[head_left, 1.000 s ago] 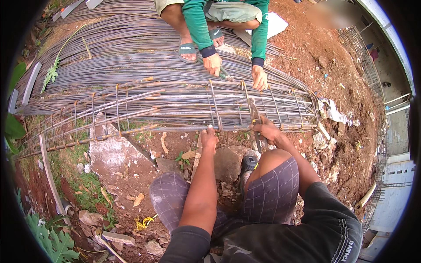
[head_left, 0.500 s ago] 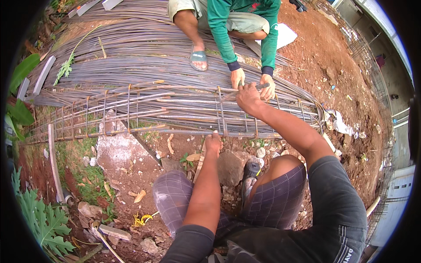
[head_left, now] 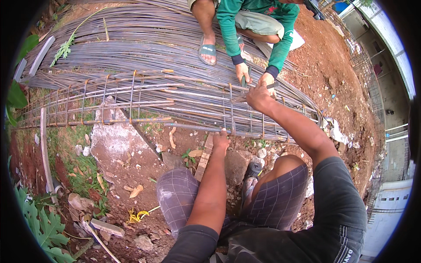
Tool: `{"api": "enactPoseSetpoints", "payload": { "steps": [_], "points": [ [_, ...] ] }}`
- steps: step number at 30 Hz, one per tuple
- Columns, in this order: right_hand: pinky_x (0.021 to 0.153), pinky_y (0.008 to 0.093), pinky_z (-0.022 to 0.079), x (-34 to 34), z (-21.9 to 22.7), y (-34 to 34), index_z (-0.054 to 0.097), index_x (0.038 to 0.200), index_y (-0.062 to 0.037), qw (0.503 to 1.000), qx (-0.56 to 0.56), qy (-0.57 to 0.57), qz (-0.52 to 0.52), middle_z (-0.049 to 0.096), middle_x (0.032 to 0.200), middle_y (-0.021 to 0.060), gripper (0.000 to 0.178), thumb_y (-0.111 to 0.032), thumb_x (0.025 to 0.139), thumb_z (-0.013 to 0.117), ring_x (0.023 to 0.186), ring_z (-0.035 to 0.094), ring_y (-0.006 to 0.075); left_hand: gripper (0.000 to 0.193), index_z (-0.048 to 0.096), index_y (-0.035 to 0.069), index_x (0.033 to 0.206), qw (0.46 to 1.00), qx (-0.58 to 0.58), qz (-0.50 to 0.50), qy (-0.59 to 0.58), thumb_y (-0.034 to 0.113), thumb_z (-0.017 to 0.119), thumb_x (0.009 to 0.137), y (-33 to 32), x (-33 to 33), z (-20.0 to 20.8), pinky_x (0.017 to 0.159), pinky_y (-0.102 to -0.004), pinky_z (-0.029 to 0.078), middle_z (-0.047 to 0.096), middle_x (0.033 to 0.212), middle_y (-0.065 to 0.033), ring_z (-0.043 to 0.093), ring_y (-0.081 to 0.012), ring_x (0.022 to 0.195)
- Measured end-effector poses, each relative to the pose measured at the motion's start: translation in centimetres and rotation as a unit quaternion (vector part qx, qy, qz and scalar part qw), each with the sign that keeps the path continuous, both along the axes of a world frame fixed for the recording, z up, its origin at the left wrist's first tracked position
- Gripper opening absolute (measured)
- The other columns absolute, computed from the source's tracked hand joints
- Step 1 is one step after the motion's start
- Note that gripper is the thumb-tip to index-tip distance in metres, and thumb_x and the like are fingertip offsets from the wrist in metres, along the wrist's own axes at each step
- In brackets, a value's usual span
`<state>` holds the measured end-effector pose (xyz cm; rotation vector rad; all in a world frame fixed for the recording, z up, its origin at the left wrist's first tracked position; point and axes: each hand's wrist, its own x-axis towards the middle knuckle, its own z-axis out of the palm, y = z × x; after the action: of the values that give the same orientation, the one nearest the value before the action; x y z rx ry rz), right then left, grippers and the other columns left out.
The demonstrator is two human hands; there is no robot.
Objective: The person assembles a cylindrical rebar cage by tying intersecting steel bars with wire using pliers. A second person assists by holding the structure and tying additional sections. The person uses a tape measure to check spacing and continues securing the cage.
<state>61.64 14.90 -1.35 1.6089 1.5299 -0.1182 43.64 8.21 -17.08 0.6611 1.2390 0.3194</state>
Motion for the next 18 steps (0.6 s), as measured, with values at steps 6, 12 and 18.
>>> {"api": "enactPoseSetpoints", "payload": {
  "steps": [6, 12, 18],
  "points": [
    [0.105, 0.0658, 0.025, -1.4, 2.4, 0.4, 0.057, 0.127, -0.0011, 1.000, -0.001, 0.020, -0.005, 0.051, 0.131, 0.0173, 0.039, -0.020, 0.093, 0.051, 0.125, 0.046, 0.0404, 0.038, 0.052, 0.000, 0.108, 1.000, 0.000, -0.018, 0.010, 0.036, 0.047, 0.098, -0.1, 0.3, -1.7, 0.047, -0.0264, 0.047, 0.062, 0.099, -0.0087, 0.059, -0.0131, 0.063],
    [0.075, 0.0506, 0.054, -0.3, 1.5, 0.9, 0.066, 0.109, -0.0025, 0.990, 0.111, 0.088, 0.015, 0.067, 0.101, 0.0175, 0.028, -0.021, 0.091, 0.055, 0.094, 0.068, 0.0329, 0.038, 0.051, -0.002, 0.106, 0.999, -0.003, -0.012, -0.030, 0.036, 0.047, 0.099, 0.5, 0.3, -1.1, 0.044, -0.0247, 0.046, 0.060, 0.096, -0.0091, 0.057, -0.0118, 0.062],
    [0.083, 0.0424, 0.053, 0.9, 0.5, -0.2, 0.065, 0.111, -0.0035, 0.985, 0.065, 0.090, -0.136, 0.067, 0.111, 0.0151, 0.029, -0.019, 0.089, 0.053, 0.102, 0.066, 0.0306, 0.039, 0.054, -0.002, 0.106, 0.999, -0.025, -0.041, -0.023, 0.035, 0.049, 0.098, 0.6, 0.2, -0.7, 0.045, -0.0226, 0.046, 0.063, 0.098, -0.0098, 0.056, -0.0113, 0.059]
  ]
}}
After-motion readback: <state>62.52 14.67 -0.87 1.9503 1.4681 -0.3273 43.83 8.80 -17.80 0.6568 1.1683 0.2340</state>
